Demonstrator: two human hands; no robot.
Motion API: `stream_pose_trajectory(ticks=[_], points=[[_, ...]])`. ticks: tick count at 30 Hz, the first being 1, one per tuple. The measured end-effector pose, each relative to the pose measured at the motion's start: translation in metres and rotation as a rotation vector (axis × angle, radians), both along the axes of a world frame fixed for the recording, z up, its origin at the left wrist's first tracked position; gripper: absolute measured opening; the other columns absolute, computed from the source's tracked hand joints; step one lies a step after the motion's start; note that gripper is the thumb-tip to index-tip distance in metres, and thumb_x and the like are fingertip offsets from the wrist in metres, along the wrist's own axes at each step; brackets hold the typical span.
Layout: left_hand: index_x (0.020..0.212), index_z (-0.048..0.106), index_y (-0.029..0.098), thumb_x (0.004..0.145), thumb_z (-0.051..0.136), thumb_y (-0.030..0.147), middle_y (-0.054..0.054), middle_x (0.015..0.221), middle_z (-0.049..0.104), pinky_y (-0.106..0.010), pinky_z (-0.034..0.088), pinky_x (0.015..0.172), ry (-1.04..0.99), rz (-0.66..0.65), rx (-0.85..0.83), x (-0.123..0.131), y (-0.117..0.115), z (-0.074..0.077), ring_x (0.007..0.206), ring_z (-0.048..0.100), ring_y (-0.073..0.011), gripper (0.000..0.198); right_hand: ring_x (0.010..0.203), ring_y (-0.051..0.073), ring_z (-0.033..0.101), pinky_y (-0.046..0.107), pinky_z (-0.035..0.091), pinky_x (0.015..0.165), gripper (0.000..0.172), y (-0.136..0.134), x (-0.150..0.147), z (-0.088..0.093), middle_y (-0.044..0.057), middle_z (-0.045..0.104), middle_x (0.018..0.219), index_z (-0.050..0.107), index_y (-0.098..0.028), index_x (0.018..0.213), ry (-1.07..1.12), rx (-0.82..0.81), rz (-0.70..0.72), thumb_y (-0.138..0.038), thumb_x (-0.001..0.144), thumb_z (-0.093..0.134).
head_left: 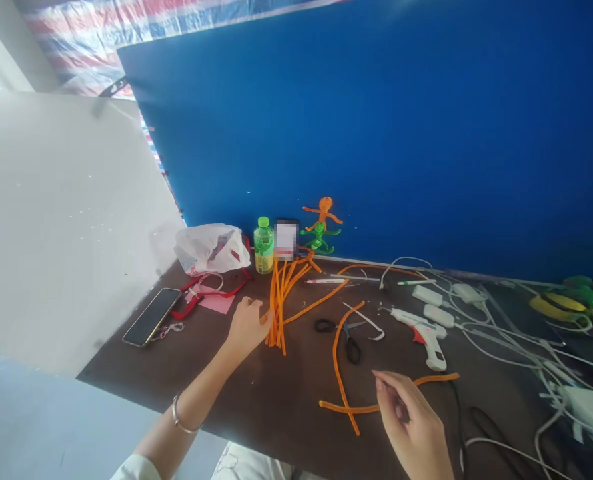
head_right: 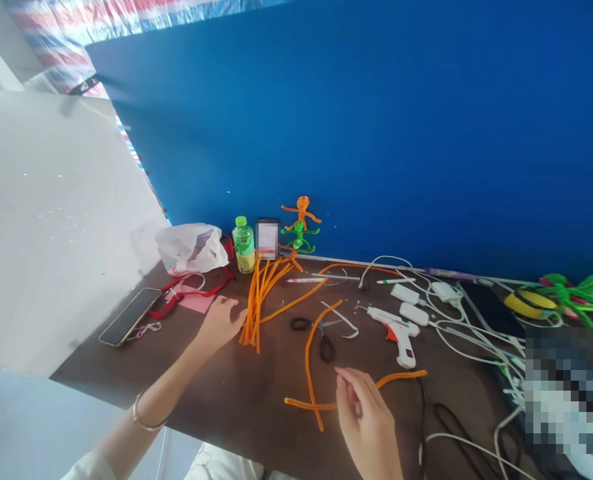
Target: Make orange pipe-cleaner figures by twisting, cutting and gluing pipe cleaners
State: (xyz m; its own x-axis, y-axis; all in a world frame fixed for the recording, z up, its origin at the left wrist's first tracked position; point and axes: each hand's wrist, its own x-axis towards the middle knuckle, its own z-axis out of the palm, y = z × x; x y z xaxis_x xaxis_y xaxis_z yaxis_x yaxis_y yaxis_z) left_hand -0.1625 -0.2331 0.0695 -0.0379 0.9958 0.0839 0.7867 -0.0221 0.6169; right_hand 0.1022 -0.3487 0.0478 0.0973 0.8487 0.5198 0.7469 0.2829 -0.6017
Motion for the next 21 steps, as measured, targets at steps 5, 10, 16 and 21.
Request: stream_pose_trajectory(ticks=[5, 10, 16, 21], points=[[0.099, 0.053, 0.013, 0.064, 0.059, 0.048, -0.015, 0.102, 0.053, -0.038, 0.042, 0.076, 0.368, -0.071, -0.190, 0.022, 0.012, -0.018, 0.099, 0.050, -0.0310, 0.050, 0.058, 0.012, 0.056, 0.023, 0.047, 0.053, 0.019, -0.017, 0.011, -0.016, 0.006, 0.062, 0.083, 0.057, -0.021, 0.088, -0.045, -0.090, -0.035, -0.035, 0.083, 0.045], [0.094, 0.056, 0.012, 0.063, 0.061, 0.018, -0.010, 0.094, 0.060, -0.031, 0.044, 0.075, -0.030, -0.225, -0.284, 0.013, 0.024, -0.025, 0.088, 0.057, -0.0222, 0.031, 0.062, 0.014, 0.058, 0.024, 0.049, 0.054, 0.019, -0.023, 0.009, -0.022, 0.007, 0.062, 0.086, 0.056, -0.022, 0.089, -0.037, -0.157, -0.002, -0.036, 0.084, 0.043], [0.095, 0.057, 0.010, 0.068, 0.061, 0.022, -0.010, 0.089, 0.062, -0.033, 0.048, 0.073, -0.728, -0.296, -0.488, -0.018, 0.032, -0.023, 0.072, 0.061, -0.0155, 0.030, 0.067, 0.015, 0.060, 0.025, 0.050, 0.060, 0.018, -0.020, 0.009, -0.032, 0.007, 0.062, 0.089, 0.055, -0.022, 0.092, -0.052, -0.169, 0.016, -0.033, 0.084, 0.043], [0.097, 0.058, 0.014, 0.074, 0.056, 0.023, -0.010, 0.094, 0.060, -0.037, 0.043, 0.083, -0.318, -0.146, -0.134, -0.028, 0.029, -0.027, 0.089, 0.057, -0.0197, 0.025, 0.067, 0.015, 0.060, 0.025, 0.050, 0.061, 0.019, -0.018, 0.012, -0.036, 0.007, 0.062, 0.091, 0.055, -0.022, 0.095, -0.100, -0.172, 0.023, -0.031, 0.084, 0.043]])
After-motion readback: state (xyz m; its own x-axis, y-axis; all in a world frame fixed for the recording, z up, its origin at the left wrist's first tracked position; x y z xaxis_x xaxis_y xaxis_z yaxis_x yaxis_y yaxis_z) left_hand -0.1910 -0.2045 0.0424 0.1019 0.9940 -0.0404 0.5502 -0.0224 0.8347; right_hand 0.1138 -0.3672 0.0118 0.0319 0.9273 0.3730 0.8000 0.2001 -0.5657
